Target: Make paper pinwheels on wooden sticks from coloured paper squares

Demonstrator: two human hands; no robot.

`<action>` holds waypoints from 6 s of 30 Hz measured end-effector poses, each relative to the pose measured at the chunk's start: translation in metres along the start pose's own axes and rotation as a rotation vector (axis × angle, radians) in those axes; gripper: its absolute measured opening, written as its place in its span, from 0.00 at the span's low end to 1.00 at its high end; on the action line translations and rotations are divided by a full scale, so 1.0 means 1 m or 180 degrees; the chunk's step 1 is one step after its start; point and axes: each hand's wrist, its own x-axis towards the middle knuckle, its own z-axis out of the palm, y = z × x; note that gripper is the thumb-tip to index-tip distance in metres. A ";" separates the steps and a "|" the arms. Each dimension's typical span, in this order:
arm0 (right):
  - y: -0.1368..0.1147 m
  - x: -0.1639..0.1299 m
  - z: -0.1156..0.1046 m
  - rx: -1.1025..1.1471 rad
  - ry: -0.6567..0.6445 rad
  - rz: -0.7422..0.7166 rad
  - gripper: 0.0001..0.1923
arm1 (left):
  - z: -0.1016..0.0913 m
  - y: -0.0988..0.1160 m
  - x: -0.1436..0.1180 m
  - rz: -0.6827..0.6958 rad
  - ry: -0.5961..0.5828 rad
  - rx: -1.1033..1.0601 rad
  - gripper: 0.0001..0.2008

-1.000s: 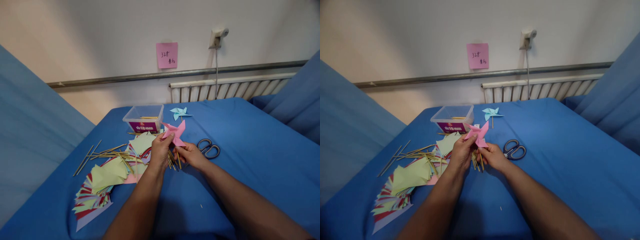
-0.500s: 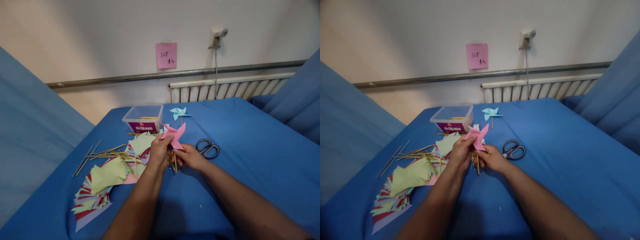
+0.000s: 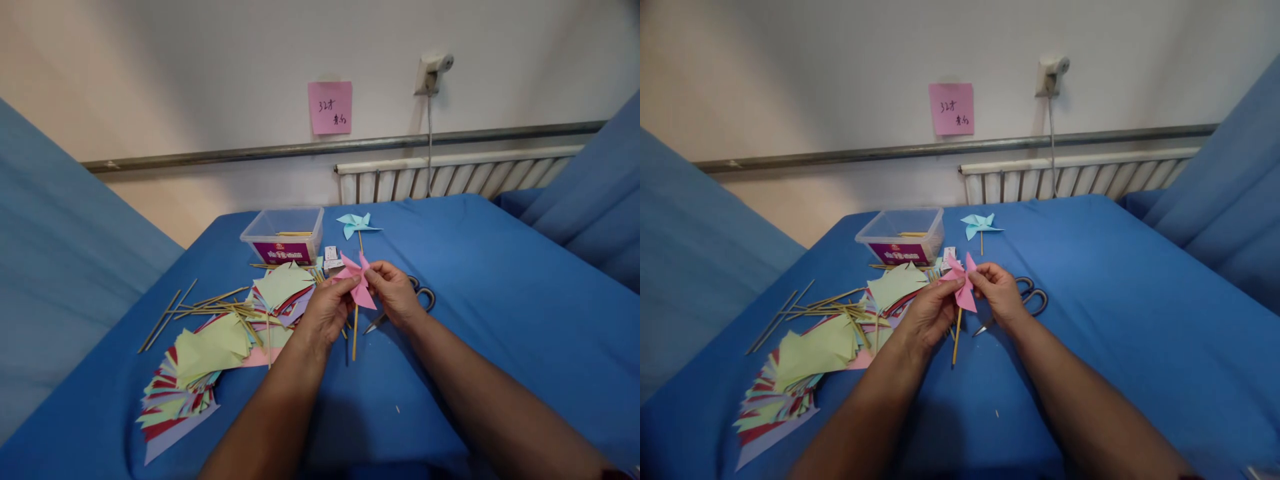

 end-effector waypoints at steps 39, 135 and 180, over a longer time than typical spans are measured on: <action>-0.011 -0.005 0.001 0.0016 -0.0203 -0.0146 0.14 | 0.002 0.001 0.000 -0.0185 0.0145 -0.0163 0.09; -0.011 -0.004 -0.005 -0.2283 0.0755 -0.2196 0.07 | 0.001 -0.004 0.003 0.0794 0.0667 0.1176 0.17; -0.008 -0.006 0.003 0.0256 -0.0006 -0.0139 0.13 | 0.002 -0.002 0.000 0.0118 0.0171 -0.0108 0.10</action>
